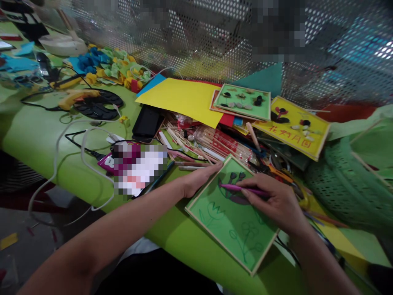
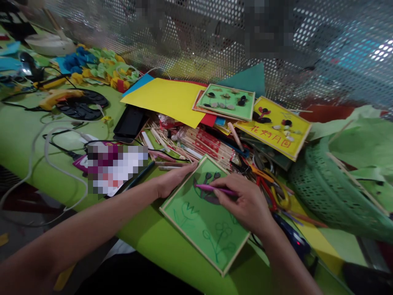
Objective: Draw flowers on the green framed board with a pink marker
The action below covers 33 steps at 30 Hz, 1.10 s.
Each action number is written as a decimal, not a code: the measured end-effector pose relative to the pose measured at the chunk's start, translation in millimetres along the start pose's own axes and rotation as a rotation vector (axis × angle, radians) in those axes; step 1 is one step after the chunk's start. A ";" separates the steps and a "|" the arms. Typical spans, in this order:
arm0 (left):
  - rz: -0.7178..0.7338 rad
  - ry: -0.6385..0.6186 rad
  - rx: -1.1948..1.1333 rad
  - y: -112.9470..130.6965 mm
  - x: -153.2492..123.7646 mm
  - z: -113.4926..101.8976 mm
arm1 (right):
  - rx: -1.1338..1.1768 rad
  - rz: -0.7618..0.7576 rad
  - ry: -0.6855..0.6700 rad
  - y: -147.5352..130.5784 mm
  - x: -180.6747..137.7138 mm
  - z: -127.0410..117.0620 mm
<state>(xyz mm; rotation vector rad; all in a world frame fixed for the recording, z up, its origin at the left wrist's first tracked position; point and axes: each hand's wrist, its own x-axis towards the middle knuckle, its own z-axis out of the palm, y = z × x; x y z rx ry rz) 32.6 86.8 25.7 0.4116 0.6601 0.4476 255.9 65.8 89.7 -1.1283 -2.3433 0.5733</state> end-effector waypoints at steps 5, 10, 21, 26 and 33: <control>0.003 0.044 0.013 0.0 -0.8 1.9 | 0.009 -0.010 -0.020 -0.5 -0.7 -1.8; -0.003 0.003 0.005 -1.3 1.9 -1.5 | 0.014 -0.015 -0.027 -2.2 -0.1 -3.9; -0.004 0.055 0.040 1.3 -1.3 1.8 | 0.021 0.001 -0.035 1.1 -1.3 -4.9; 0.013 0.041 0.024 -0.3 -0.1 -0.1 | 0.020 -0.010 -0.025 2.9 -2.1 -5.0; 0.044 0.063 0.041 -1.7 1.3 -1.9 | 0.028 0.004 -0.016 2.5 -2.2 -4.4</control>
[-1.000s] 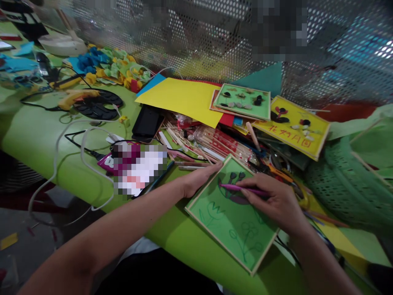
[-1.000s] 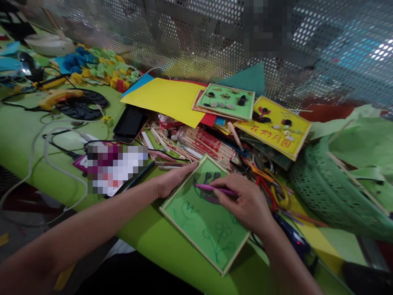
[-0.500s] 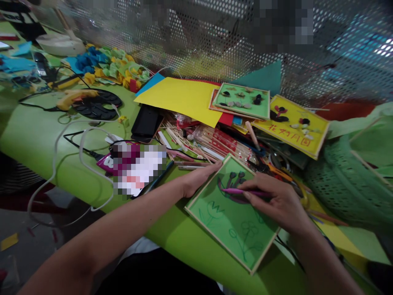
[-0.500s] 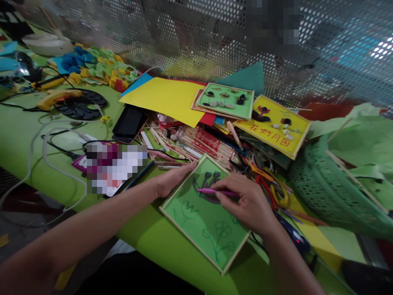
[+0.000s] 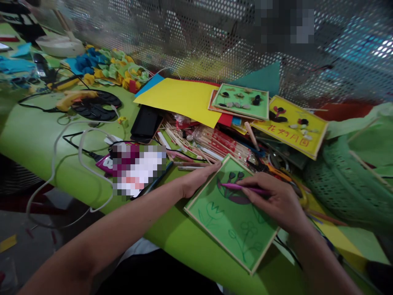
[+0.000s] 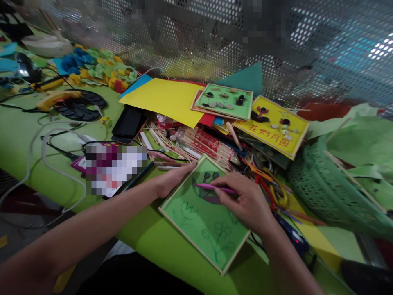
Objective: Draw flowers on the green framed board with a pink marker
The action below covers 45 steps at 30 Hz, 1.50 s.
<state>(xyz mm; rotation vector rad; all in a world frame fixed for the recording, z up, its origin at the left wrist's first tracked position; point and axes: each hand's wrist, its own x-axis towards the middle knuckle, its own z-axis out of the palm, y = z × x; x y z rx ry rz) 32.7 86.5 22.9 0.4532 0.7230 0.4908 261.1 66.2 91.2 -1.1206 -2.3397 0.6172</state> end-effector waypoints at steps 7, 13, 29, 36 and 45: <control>-0.031 -0.028 -0.013 0.7 -0.5 0.1 | 0.005 -0.011 -0.018 0.2 -0.7 -0.5; -0.009 -0.016 -0.014 0.8 -1.2 1.3 | -0.005 -0.009 -0.010 1.6 0.2 -0.9; -0.031 -0.006 -0.023 0.7 0.2 1.3 | 0.006 -0.026 -0.037 -2.1 1.7 -0.6; -0.020 0.024 -0.010 4.3 -6.3 7.4 | -0.004 -0.040 -0.047 -1.9 1.3 -1.3; -0.004 0.025 0.000 4.0 -6.1 6.1 | -0.012 -0.034 -0.045 -3.6 0.7 -0.8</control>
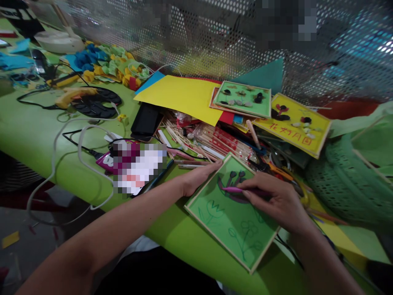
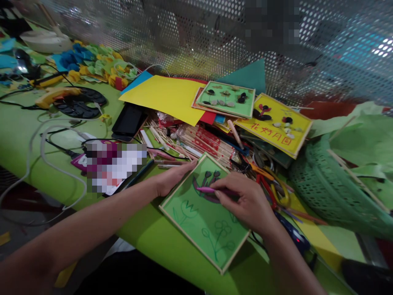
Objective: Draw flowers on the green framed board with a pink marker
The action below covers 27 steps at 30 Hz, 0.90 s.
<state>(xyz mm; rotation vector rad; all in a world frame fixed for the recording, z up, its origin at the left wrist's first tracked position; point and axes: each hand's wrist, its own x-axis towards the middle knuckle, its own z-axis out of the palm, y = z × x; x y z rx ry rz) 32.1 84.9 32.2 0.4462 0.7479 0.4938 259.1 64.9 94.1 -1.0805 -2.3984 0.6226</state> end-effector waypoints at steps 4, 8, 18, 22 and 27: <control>-0.003 -0.008 0.006 0.8 -0.2 -0.1 | 0.005 0.001 0.002 0.1 -0.1 -0.1; -0.022 -0.009 0.015 -0.1 1.7 -1.9 | 0.003 -0.002 0.001 0.6 -0.2 -0.1; 0.004 0.002 0.021 1.3 -3.8 2.0 | 0.005 0.003 0.029 1.1 -0.5 -0.3; 0.005 -0.022 0.001 -0.5 0.0 -1.1 | 0.009 0.011 0.017 2.9 -1.7 -0.5; 0.005 -0.083 -0.023 -4.4 6.8 -7.6 | 0.015 0.028 0.016 4.1 -1.9 -0.2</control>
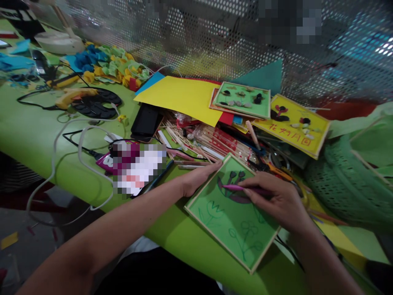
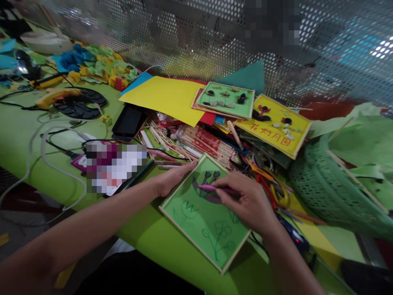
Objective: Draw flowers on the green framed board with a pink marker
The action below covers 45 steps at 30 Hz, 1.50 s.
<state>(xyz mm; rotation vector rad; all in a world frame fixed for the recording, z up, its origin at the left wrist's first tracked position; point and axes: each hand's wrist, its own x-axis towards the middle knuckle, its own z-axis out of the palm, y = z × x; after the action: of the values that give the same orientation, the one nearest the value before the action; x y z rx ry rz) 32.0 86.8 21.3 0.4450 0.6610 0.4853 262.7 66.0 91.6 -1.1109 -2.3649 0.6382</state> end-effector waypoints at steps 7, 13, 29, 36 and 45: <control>-0.028 0.032 0.003 2.2 -1.3 2.5 | -0.008 -0.010 -0.003 -2.5 2.5 0.7; -0.003 0.021 0.006 2.2 -1.8 2.6 | -0.015 -0.005 -0.004 -1.7 1.0 0.6; -0.029 0.058 0.009 3.0 -4.4 6.3 | -0.031 -0.024 -0.029 -2.3 0.5 -1.4; -0.038 0.010 -0.002 0.9 -1.6 2.2 | -0.042 -0.044 -0.039 -3.5 0.7 -3.8; -0.024 0.019 -0.008 -0.1 1.3 -1.2 | -0.019 -0.028 0.001 1.4 -0.3 -2.0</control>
<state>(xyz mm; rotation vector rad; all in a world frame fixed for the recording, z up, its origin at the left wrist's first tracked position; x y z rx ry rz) 32.1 87.8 19.8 0.4246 0.6817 0.4698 264.9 67.0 92.3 -1.0835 -2.3863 0.6061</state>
